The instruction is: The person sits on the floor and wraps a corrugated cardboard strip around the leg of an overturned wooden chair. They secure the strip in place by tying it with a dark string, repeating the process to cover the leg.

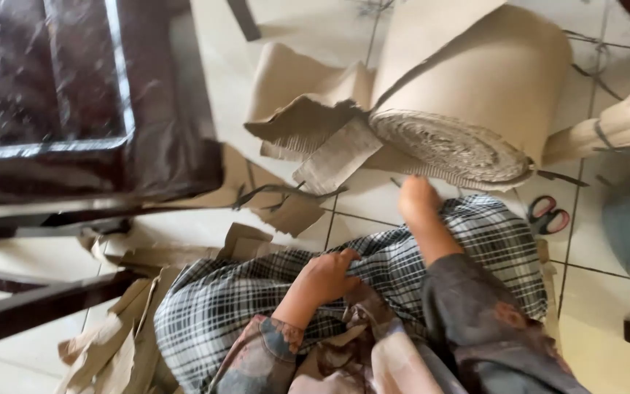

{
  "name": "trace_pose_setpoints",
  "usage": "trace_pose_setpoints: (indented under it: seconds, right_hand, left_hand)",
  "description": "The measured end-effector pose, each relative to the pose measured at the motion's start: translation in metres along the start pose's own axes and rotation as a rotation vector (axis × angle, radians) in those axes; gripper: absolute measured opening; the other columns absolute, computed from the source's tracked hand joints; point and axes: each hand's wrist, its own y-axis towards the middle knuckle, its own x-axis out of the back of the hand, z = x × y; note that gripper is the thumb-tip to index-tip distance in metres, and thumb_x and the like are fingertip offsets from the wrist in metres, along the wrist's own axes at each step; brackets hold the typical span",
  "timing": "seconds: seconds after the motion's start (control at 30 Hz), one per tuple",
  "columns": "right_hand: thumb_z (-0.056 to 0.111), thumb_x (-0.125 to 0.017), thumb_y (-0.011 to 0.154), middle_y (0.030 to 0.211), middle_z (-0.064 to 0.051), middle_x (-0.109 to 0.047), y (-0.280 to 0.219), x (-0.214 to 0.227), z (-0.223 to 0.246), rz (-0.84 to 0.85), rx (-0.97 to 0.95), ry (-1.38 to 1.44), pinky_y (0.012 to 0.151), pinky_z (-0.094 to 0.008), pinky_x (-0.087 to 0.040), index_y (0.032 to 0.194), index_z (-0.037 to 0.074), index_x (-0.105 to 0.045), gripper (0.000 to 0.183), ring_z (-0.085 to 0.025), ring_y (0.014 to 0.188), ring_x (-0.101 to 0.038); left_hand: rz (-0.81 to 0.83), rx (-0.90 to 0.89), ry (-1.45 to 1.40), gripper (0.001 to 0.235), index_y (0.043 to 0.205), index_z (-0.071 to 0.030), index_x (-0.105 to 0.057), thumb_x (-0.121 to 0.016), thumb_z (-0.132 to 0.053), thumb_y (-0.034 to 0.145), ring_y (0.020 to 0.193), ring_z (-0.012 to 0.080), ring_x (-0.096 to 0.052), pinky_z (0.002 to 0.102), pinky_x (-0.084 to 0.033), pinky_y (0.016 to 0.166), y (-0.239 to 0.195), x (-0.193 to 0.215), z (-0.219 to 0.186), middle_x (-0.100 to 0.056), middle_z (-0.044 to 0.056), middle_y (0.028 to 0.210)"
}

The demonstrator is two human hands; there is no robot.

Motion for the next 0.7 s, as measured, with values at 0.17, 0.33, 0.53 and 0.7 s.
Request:
trace_pose_setpoints:
  seconds: [0.17,0.33,0.53,0.7]
  right_hand:
    - [0.010,-0.040,0.101,0.120,-0.024,-0.063,0.006,-0.031,0.010,0.069,-0.011,-0.014,0.093,-0.067,-0.053,0.125,-0.007,-0.063,0.037,-0.046,0.114,-0.069]
    - [0.002,-0.053,0.087,0.104,-0.029,-0.072,-0.038,-0.007,0.029,0.062,0.311,0.058,0.088,-0.060,-0.059,0.104,-0.006,-0.076,0.029,-0.047,0.107,-0.072]
    - [0.014,-0.061,0.098,0.095,-0.005,-0.070,-0.141,0.088,0.062,0.586,0.419,1.366,0.054,-0.021,-0.049,0.107,0.005,-0.059,0.013,-0.012,0.073,-0.065]
    - [0.003,-0.057,0.101,0.088,-0.011,-0.069,-0.167,0.102,0.077,0.445,0.620,1.290,0.054,-0.024,-0.045,0.099,0.001,-0.062,0.005,-0.017,0.073,-0.064]
  left_hand:
    - [0.010,-0.011,-0.009,0.050,0.138,-0.017,-0.052,-0.063,-0.041,0.096,0.106,0.0368,-0.070,0.052,-0.056,0.092,0.008,-0.003,0.004,-0.071,0.016,0.113]
    - [-0.049,0.048,-0.047,0.052,0.139,-0.017,-0.053,-0.065,-0.042,0.095,0.105,0.0362,-0.070,0.052,-0.056,0.091,0.008,0.008,0.012,-0.070,0.015,0.113]
    - [-0.661,-0.075,-0.343,0.062,0.146,-0.006,-0.047,-0.070,-0.031,0.094,0.103,0.0430,-0.071,0.052,-0.060,0.085,-0.017,0.036,-0.007,-0.062,0.023,0.116]
    - [-0.604,-0.223,-0.666,0.025,0.122,-0.016,-0.072,-0.065,-0.023,0.099,0.102,0.0330,-0.074,0.038,-0.060,0.084,-0.009,0.035,0.001,-0.068,0.014,0.109]
